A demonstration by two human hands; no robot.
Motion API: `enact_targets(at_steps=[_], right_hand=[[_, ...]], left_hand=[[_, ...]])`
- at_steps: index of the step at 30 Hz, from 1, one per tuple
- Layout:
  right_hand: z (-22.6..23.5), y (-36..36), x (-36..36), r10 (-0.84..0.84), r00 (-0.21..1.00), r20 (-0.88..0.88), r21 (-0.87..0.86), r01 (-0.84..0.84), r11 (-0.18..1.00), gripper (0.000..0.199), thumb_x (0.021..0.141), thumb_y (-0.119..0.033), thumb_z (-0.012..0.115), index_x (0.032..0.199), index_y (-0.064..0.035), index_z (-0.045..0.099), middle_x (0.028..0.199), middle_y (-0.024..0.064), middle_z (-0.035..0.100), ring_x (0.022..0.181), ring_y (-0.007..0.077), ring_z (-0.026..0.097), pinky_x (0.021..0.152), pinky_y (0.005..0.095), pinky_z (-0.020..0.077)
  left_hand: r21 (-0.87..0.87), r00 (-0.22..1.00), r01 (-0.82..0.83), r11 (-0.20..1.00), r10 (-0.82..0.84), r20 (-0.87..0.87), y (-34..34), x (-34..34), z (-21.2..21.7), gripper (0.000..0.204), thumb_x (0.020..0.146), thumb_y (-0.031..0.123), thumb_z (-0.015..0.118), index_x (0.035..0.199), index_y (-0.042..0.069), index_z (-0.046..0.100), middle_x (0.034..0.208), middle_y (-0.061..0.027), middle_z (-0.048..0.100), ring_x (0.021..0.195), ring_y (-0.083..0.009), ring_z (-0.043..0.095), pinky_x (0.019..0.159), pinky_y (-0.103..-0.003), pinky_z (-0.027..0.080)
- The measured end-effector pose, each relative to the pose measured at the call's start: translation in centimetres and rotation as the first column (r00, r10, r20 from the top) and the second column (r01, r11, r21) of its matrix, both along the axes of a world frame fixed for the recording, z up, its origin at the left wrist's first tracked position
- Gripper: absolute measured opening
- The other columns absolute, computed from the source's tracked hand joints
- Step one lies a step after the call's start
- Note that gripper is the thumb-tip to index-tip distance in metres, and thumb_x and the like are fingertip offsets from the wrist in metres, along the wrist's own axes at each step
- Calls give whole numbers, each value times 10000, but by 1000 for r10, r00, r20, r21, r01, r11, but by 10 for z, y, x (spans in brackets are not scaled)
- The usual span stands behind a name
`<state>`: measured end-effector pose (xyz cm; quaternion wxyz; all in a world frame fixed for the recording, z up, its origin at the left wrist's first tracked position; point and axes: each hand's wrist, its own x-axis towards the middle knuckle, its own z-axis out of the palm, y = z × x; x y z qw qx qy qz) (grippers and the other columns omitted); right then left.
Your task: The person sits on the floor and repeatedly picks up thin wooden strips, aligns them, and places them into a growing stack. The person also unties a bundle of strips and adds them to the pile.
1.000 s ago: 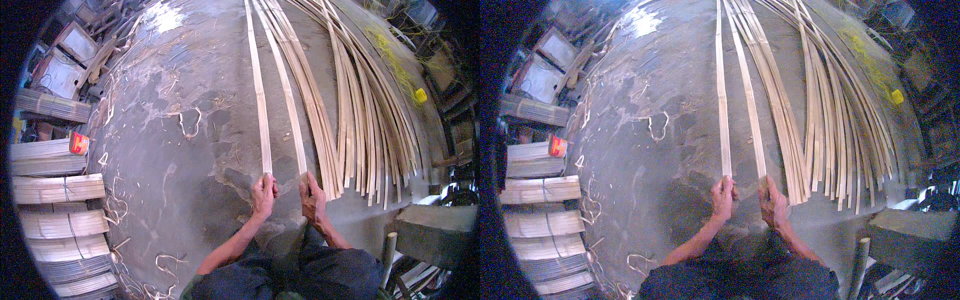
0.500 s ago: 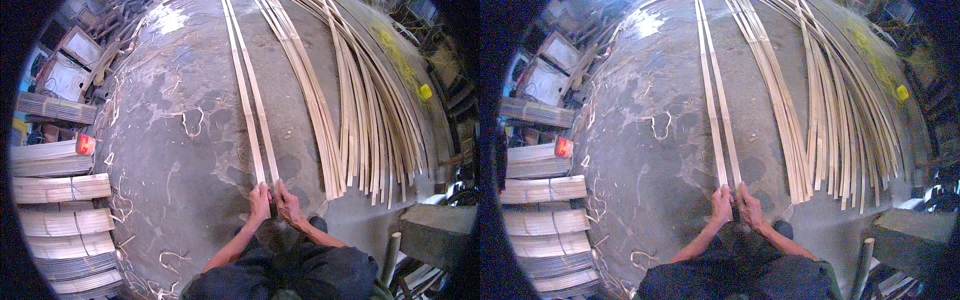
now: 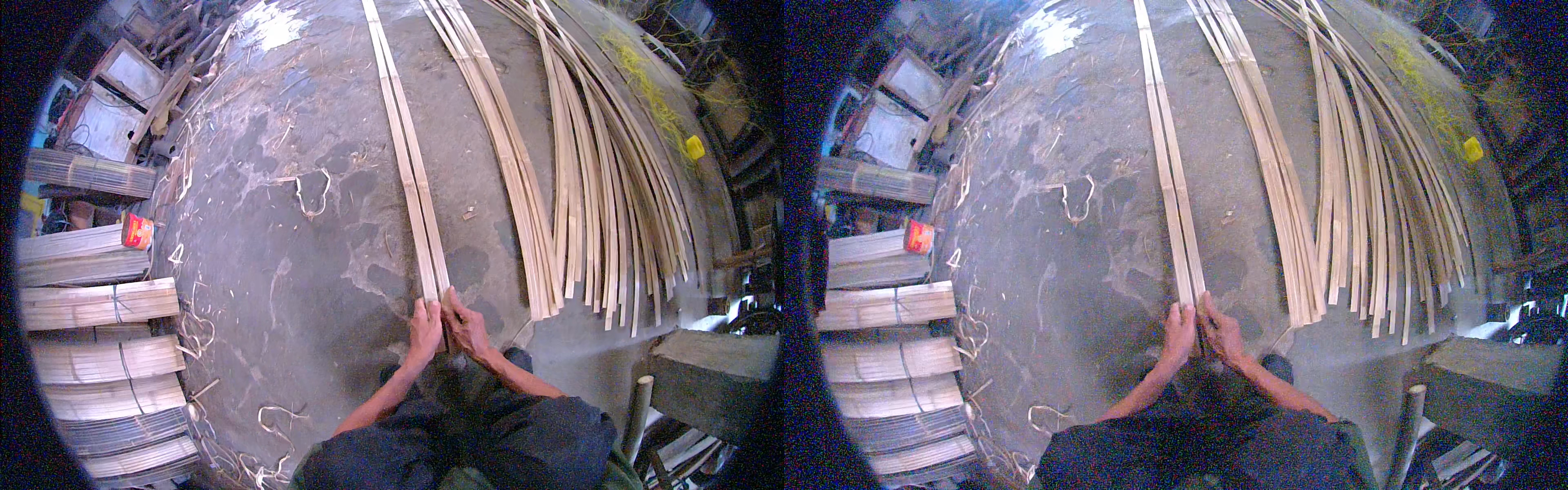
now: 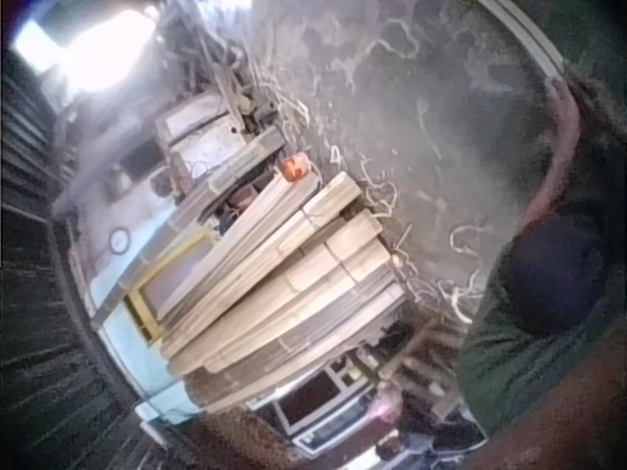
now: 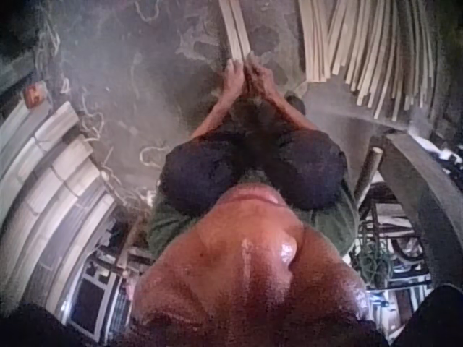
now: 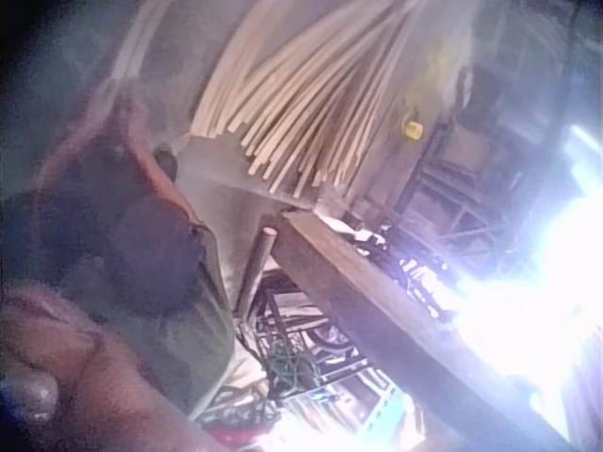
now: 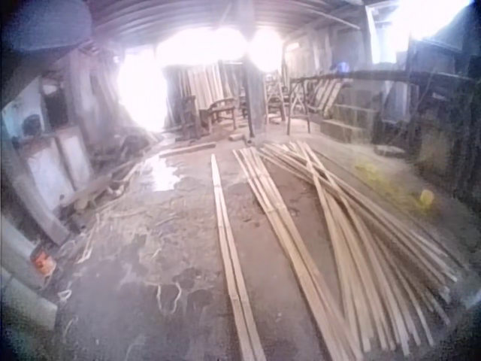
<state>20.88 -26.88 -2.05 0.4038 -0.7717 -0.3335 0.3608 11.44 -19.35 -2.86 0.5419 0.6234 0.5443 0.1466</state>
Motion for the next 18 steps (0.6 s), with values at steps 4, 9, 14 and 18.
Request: enact_targets(at_steps=[4,9,14,18], right_hand=[[-17,-3,-3,-1,1000,-23,93,3,996,504,956,-179,576,1425,-111,403,889,191,667,804,98,562,729,282,490],[-17,-3,-4,-39,999,-22,104,41,994,522,954,-177,580,1428,-71,391,799,118,630,718,101,510,668,277,471],[1,-3,4,30,994,-101,92,-20,996,484,992,-194,499,1439,-56,372,787,74,631,693,96,551,635,265,479],[-20,-15,15,-1,952,-306,67,22,998,462,1017,-214,432,1448,-70,351,737,55,612,644,109,579,571,288,489]], left_hand=[[102,997,-24,994,16,78,-4,-6,-14,423,958,303,509,1218,-17,417,951,-281,616,905,-431,613,804,-473,471],[190,966,-197,962,156,207,-3,-3,-23,406,959,282,529,1250,13,439,870,-139,617,791,-270,617,713,-414,501],[-261,862,-20,965,149,485,22,-16,-2,294,1017,239,428,1240,54,481,676,-9,511,527,-77,493,467,-249,440],[-131,920,-198,971,231,317,23,-15,-9,364,1001,246,460,1303,44,439,676,-35,536,525,-94,528,448,-267,451]])
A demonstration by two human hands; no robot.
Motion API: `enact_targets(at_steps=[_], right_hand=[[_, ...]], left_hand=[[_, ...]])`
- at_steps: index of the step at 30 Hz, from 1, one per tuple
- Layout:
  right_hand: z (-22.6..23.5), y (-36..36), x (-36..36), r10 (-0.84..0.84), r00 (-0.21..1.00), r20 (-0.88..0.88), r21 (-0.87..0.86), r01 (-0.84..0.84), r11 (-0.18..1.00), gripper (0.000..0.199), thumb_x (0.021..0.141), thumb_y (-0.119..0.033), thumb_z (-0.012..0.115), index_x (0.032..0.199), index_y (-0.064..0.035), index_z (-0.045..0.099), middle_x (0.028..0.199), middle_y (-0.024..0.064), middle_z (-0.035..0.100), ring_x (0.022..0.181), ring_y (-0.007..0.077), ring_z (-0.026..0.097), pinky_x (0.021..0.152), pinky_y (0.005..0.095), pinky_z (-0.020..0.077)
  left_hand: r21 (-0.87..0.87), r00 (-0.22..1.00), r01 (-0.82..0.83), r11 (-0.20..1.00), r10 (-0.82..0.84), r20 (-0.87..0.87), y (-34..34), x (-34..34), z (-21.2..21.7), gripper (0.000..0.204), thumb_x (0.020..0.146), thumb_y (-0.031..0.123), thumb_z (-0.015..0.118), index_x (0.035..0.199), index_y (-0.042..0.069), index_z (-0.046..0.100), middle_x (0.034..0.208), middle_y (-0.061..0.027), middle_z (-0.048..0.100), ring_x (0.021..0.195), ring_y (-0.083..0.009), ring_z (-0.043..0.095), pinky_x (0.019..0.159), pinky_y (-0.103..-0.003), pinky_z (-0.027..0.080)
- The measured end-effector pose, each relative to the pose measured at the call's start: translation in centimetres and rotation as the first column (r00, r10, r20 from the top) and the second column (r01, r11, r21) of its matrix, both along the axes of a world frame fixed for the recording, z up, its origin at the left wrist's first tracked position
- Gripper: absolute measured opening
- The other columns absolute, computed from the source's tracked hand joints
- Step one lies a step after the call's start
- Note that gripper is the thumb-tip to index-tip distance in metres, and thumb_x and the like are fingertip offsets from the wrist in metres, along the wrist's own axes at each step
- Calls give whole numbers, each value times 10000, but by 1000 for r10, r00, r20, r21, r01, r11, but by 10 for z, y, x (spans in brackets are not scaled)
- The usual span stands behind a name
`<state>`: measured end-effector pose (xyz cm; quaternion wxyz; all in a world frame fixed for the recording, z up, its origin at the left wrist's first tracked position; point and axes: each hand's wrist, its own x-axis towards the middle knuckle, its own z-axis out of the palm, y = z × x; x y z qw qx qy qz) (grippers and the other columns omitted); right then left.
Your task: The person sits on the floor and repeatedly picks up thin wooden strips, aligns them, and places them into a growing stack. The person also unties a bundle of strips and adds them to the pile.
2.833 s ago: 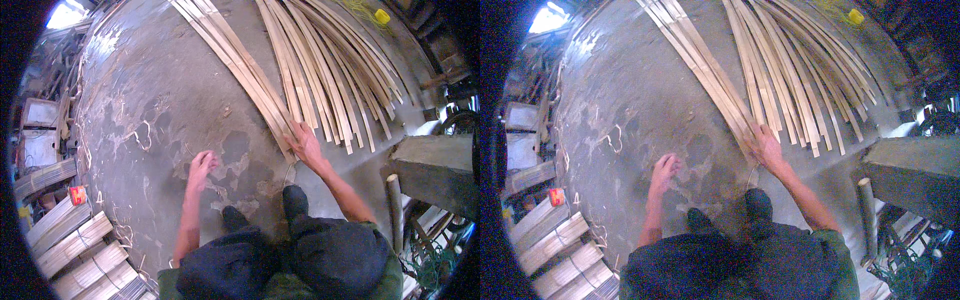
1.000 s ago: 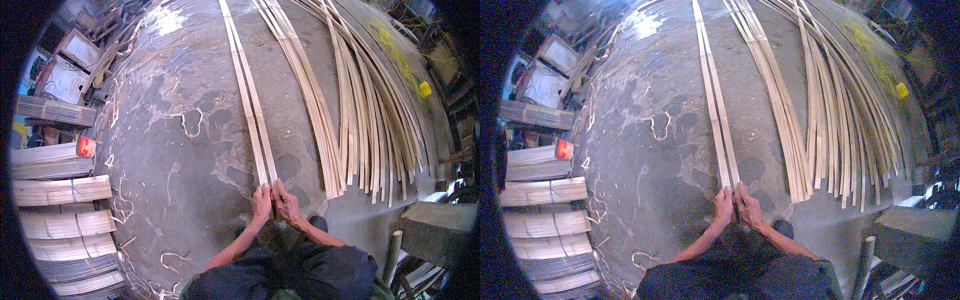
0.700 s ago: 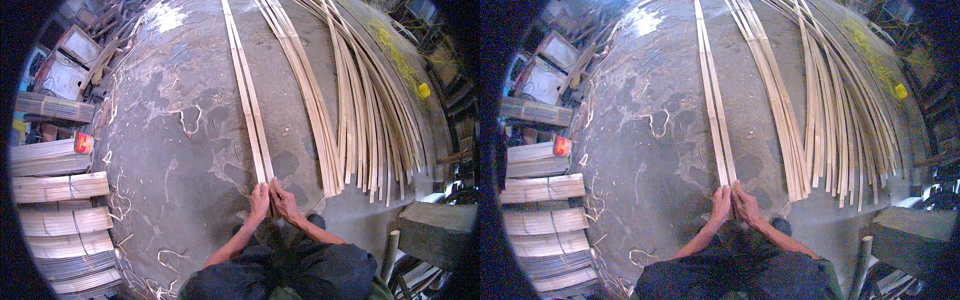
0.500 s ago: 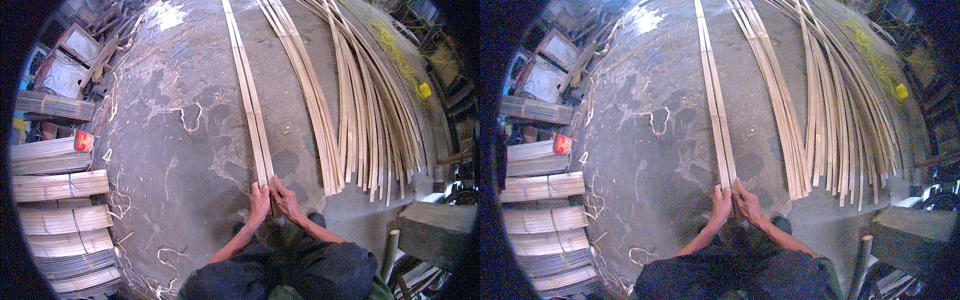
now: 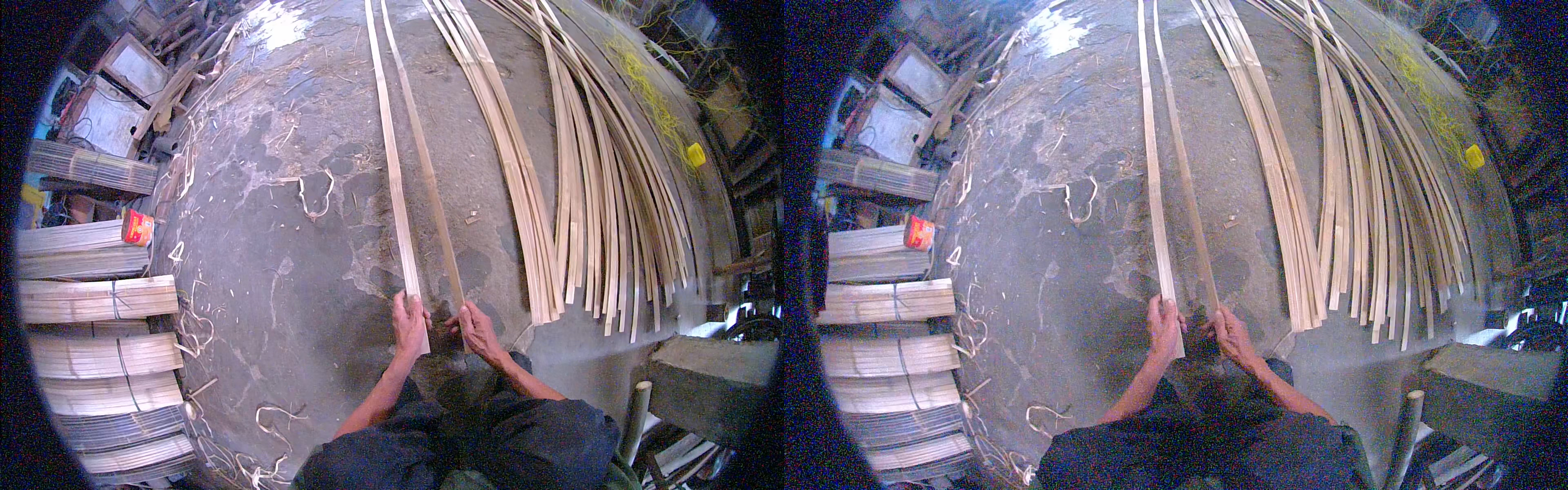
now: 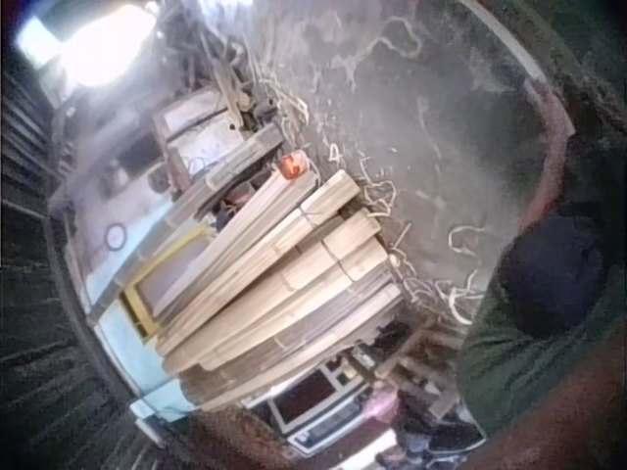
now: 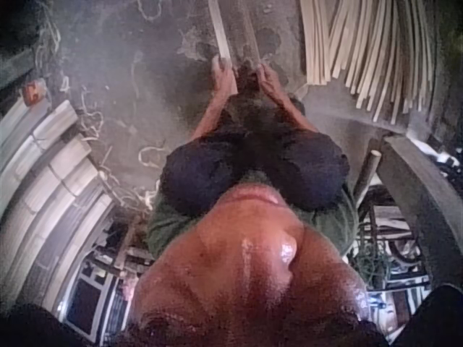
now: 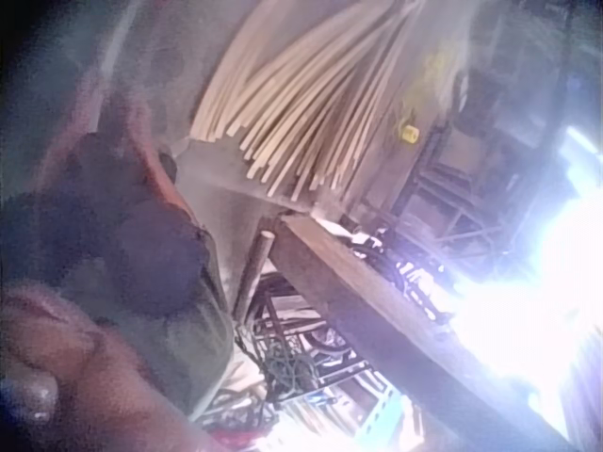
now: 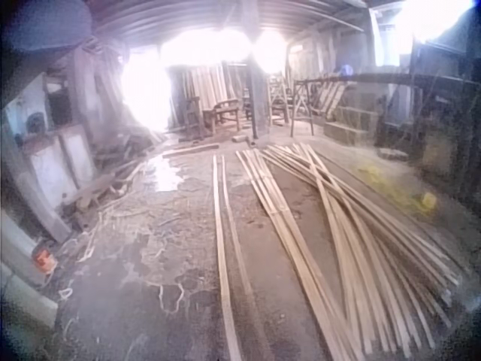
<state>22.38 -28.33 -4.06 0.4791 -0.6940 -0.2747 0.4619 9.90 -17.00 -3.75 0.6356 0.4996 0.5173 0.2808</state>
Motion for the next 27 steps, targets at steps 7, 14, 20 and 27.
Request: enact_targets(at_steps=[7,14,20,27], right_hand=[[17,4,-3,-96,950,297,-1,101,995,495,1018,-210,444,1489,-165,298,655,24,535,561,96,515,511,274,458],[29,27,-21,48,990,132,-202,-20,979,527,1003,-218,485,1490,-169,289,702,106,584,610,114,538,576,301,482],[14,22,-29,-2,958,286,-16,7,1000,556,992,-213,497,1494,-158,266,828,206,648,717,174,591,662,349,502],[-2,17,-17,46,975,218,-2,-47,999,591,960,-111,519,1494,-152,269,984,229,629,727,155,583,686,318,482]], left_hand=[[19,994,50,999,-48,-95,1,6,15,458,964,209,514,1356,0,405,756,-77,586,562,-121,570,494,-283,485],[241,913,312,919,-220,-343,4,4,1,545,902,181,576,1368,-39,396,1081,-263,625,994,-369,625,854,-423,491],[335,860,406,850,-231,-454,4,0,11,539,890,171,580,1354,-34,397,996,-240,629,910,-392,622,814,-435,491],[310,918,336,889,-236,-318,3,14,19,494,912,243,597,1320,-2,465,849,-170,613,783,-280,597,751,-370,485]])
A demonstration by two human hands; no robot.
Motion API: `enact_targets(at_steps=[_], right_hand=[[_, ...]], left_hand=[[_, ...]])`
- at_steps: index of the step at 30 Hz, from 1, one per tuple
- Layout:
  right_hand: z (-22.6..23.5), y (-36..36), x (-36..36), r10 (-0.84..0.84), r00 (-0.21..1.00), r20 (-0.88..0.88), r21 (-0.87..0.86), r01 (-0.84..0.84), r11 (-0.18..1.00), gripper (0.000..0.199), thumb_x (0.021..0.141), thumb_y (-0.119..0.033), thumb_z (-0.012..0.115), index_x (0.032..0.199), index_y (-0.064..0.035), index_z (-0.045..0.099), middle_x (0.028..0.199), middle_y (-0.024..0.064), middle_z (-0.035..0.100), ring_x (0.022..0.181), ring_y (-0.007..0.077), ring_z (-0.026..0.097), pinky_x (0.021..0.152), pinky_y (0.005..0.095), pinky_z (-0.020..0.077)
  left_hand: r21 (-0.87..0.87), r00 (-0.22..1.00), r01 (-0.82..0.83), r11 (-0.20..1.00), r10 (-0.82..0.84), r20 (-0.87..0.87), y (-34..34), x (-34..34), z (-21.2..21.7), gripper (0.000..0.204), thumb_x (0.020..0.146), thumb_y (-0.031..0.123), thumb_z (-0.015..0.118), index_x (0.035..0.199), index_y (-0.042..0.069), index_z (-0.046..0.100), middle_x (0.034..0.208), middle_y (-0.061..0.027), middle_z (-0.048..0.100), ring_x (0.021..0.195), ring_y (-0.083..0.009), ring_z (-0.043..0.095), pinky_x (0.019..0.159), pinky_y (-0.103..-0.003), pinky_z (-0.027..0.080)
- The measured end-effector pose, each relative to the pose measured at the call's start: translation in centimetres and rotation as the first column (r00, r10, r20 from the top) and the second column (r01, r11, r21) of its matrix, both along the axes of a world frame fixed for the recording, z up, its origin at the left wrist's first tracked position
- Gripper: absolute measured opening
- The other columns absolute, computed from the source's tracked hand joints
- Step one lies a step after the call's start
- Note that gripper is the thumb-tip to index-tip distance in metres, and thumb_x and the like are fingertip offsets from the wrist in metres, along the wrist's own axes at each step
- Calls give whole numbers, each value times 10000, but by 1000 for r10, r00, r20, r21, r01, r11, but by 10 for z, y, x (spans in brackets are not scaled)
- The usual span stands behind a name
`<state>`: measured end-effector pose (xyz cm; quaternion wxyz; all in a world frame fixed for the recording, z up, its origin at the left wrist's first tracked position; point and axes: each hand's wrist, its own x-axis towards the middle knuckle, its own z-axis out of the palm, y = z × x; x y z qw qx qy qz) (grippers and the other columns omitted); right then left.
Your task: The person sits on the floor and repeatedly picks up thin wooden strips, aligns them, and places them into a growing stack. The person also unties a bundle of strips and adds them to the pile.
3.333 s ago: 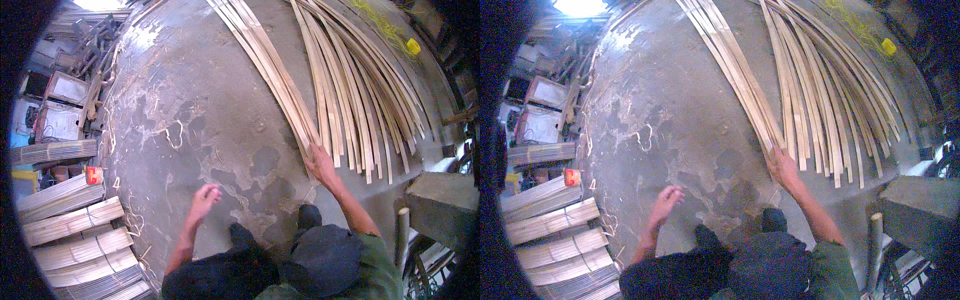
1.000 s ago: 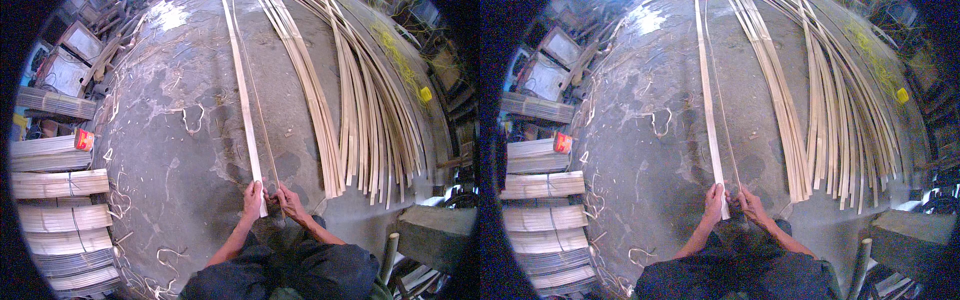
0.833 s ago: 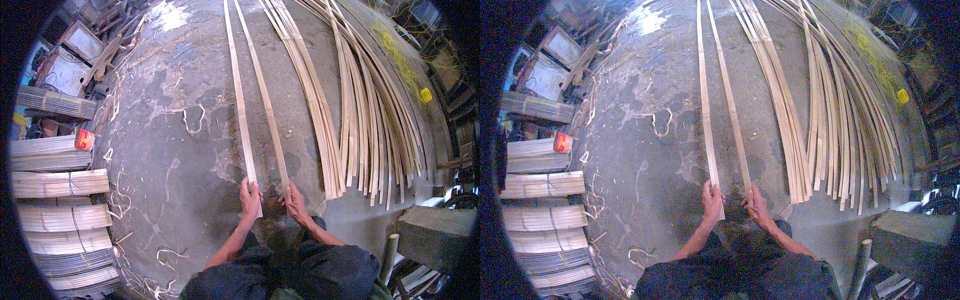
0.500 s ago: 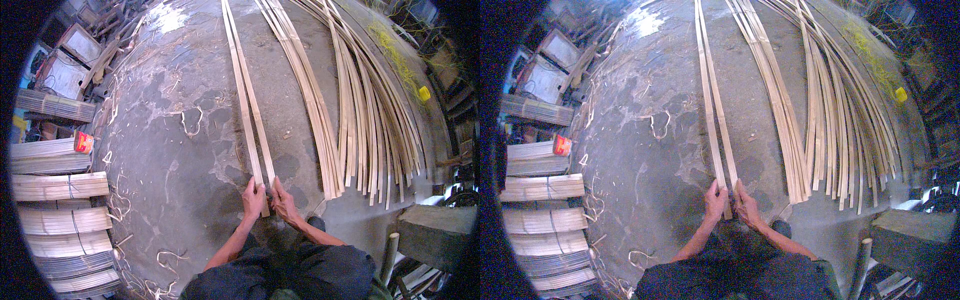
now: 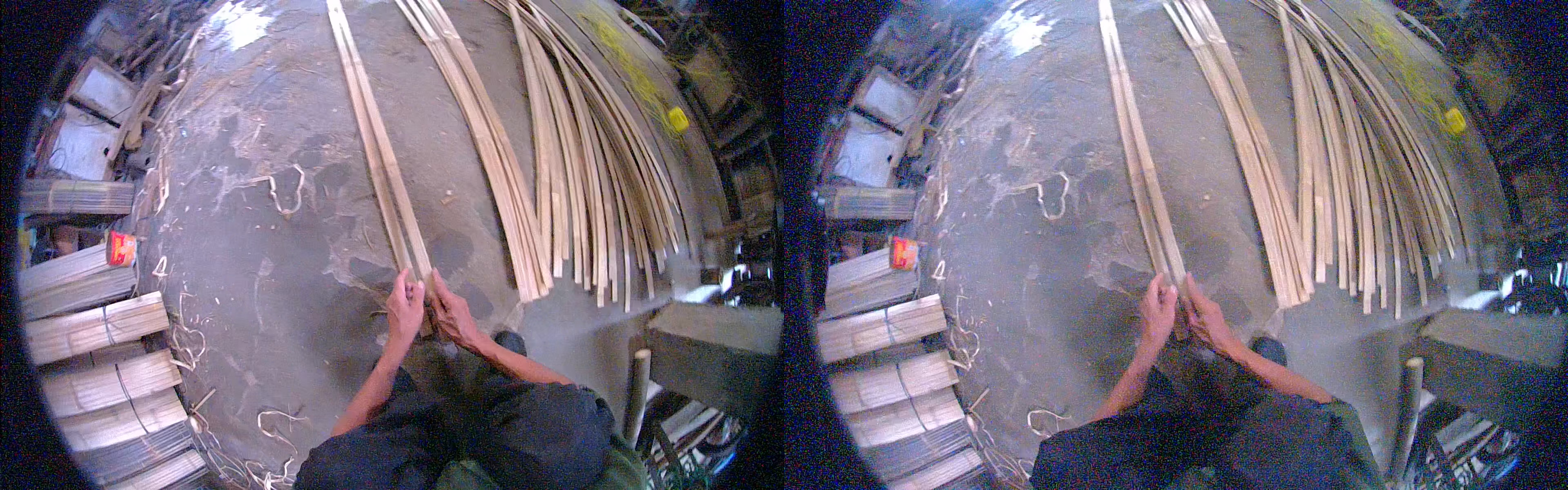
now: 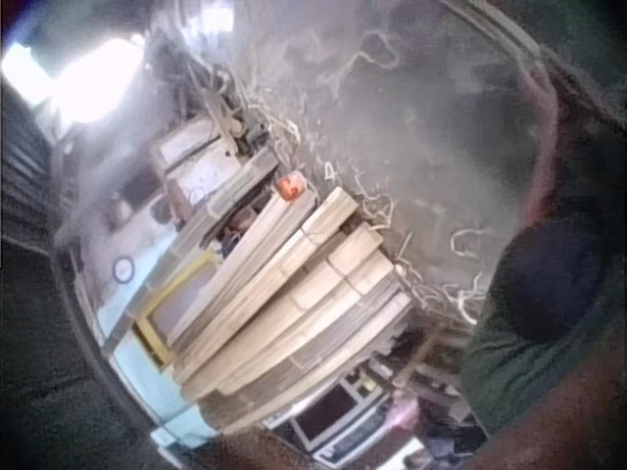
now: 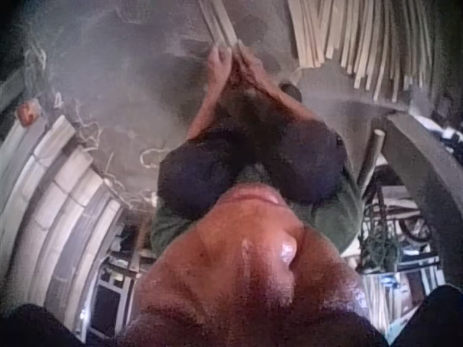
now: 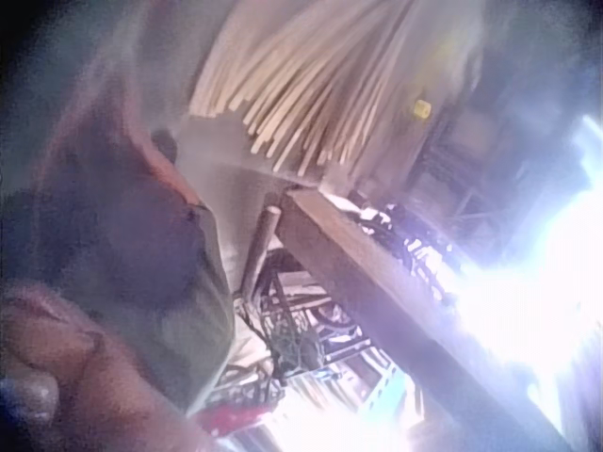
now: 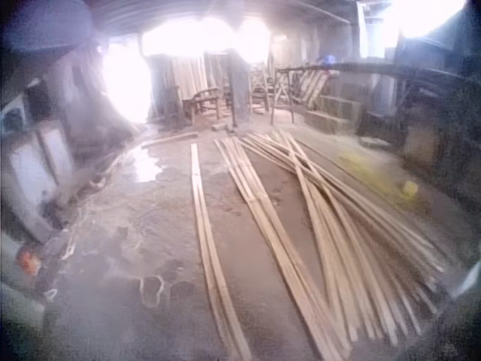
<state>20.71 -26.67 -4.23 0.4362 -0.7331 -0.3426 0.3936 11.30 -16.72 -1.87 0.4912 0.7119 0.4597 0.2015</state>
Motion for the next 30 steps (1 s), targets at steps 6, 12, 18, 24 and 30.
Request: enact_targets(at_steps=[6,12,18,24,30], right_hand=[[23,-13,34,67,938,341,77,-98,992,588,872,11,576,1425,-126,430,841,122,594,733,176,542,674,293,451],[54,-31,127,-139,562,815,-50,307,950,548,833,-171,651,1343,-67,480,1077,198,541,1003,383,520,853,464,446],[35,-45,144,-103,601,792,-79,269,960,485,856,-191,626,1302,-41,508,989,212,541,910,380,550,787,459,461],[59,-39,118,-342,717,607,102,357,929,429,896,-167,623,1291,-26,533,563,146,461,481,212,481,487,351,413],[45,-36,71,-372,859,352,153,339,928,426,958,-167,567,1374,-110,492,625,29,481,581,103,462,538,265,424]], left_hand=[[-491,963,92,866,48,265,5,9,-17,184,942,142,572,1064,9,533,825,-49,618,734,-148,603,650,-312,504],[-671,931,119,732,153,332,17,17,-8,419,936,89,569,1305,31,381,776,-70,611,678,-162,631,615,-316,550],[-547,923,184,816,48,382,36,48,-12,355,929,69,550,1274,24,475,784,-72,624,695,-159,636,609,-313,553],[-236,981,161,958,-130,141,11,51,5,477,895,48,540,1355,1,423,817,-93,647,731,-172,649,662,-337,529],[-30,991,133,991,-133,6,-14,48,-21,708,867,94,612,1461,-9,242,954,-255,653,834,-314,661,744,-389,511]])
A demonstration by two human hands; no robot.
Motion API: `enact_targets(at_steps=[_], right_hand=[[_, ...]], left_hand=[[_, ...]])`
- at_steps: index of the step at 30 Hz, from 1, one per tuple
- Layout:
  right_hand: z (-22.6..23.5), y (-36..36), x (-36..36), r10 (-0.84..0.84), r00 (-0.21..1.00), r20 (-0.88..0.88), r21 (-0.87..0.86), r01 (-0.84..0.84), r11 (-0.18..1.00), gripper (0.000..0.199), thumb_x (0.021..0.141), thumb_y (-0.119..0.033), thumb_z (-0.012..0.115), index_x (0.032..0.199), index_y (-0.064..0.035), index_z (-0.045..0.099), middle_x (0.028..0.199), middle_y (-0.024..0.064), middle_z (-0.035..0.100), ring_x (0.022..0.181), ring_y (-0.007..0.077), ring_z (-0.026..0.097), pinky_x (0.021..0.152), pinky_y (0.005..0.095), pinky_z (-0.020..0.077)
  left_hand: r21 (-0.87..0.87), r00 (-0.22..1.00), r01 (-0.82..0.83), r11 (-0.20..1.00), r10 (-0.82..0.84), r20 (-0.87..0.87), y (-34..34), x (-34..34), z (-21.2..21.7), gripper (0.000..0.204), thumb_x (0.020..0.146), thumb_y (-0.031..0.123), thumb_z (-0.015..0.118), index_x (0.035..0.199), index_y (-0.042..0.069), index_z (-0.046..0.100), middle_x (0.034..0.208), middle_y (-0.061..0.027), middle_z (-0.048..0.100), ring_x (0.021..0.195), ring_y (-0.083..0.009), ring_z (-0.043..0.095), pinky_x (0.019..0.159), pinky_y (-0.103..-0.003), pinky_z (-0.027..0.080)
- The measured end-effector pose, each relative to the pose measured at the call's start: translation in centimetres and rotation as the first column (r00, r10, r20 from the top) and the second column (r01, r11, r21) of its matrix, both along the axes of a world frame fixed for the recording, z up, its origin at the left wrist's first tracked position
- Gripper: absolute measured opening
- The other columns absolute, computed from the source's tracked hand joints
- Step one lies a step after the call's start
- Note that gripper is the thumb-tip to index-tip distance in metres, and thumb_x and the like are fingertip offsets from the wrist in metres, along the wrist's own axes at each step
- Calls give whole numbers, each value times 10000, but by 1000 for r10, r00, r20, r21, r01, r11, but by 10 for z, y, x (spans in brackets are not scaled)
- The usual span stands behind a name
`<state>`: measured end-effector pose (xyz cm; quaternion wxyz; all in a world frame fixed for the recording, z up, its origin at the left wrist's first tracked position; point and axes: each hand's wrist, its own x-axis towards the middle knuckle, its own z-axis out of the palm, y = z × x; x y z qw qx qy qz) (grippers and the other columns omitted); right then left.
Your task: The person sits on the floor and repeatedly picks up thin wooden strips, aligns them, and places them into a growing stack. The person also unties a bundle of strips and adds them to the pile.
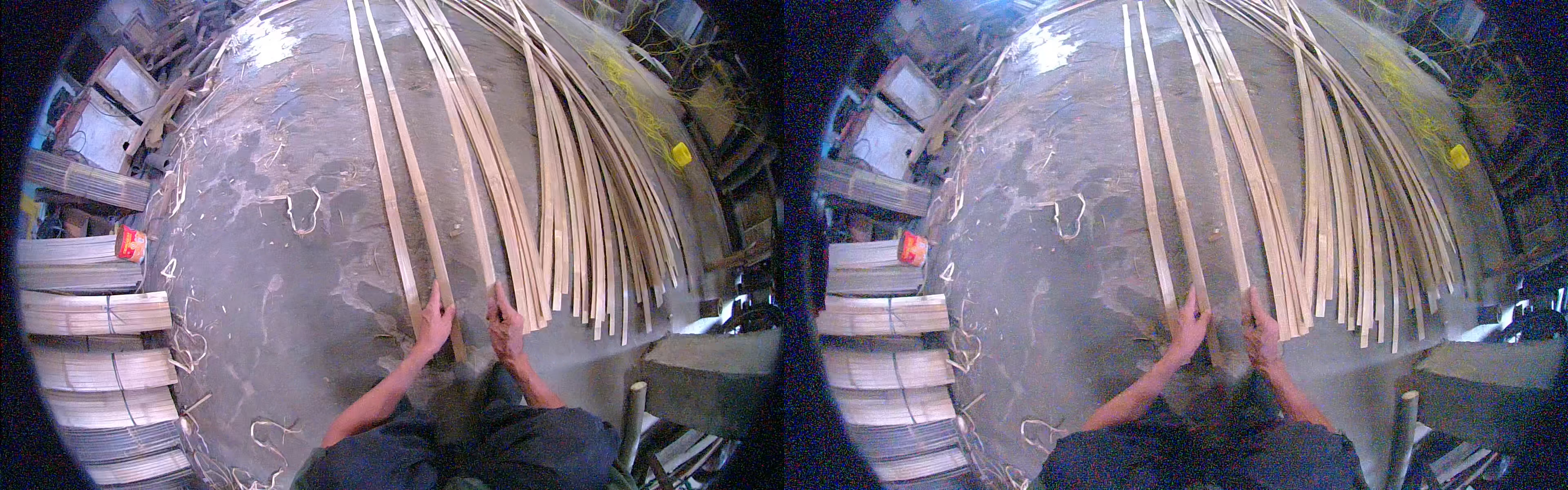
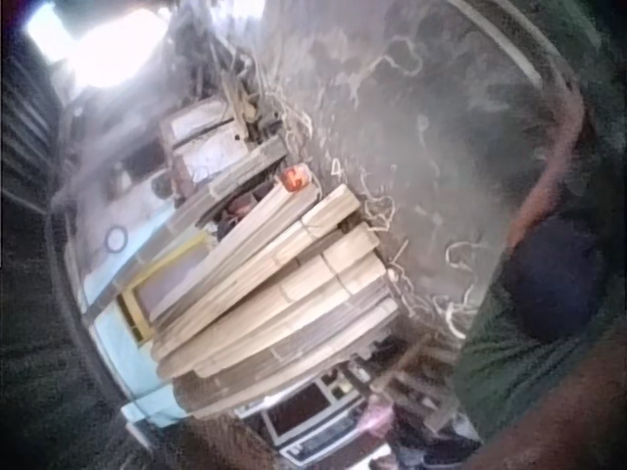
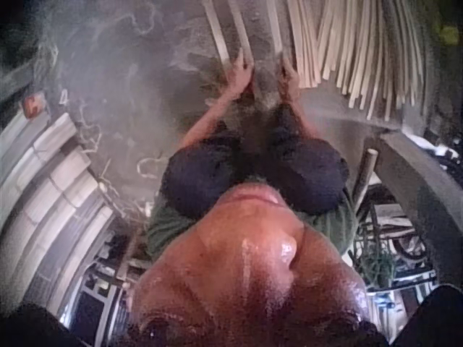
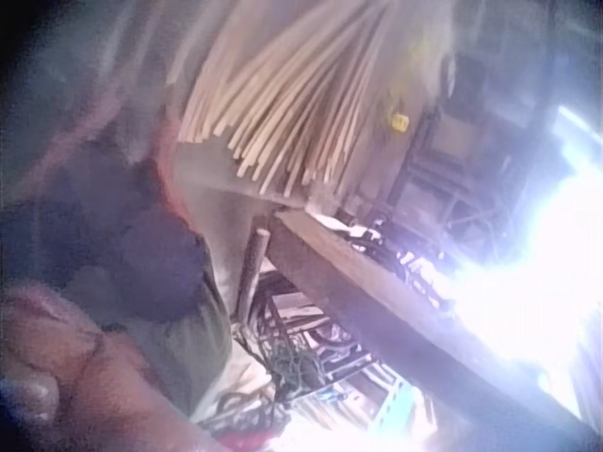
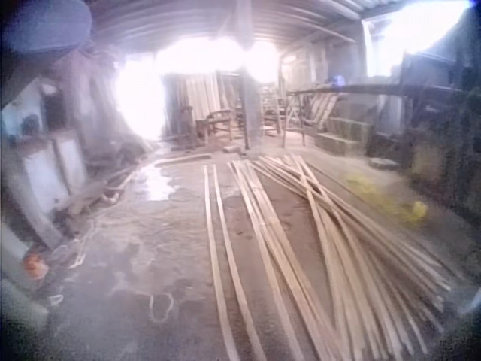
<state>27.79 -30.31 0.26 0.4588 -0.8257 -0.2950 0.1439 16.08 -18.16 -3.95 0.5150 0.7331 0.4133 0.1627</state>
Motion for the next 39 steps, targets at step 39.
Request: enact_targets(at_steps=[39], right_hand=[[-5,4,-23,179,981,71,69,-184,980,464,973,-97,511,1427,-107,420,656,32,521,595,82,520,554,262,458]], left_hand=[[585,933,179,791,52,-356,30,-48,-6,664,866,236,609,1432,12,345,1505,-176,290,1380,-365,284,1143,-497,195]])
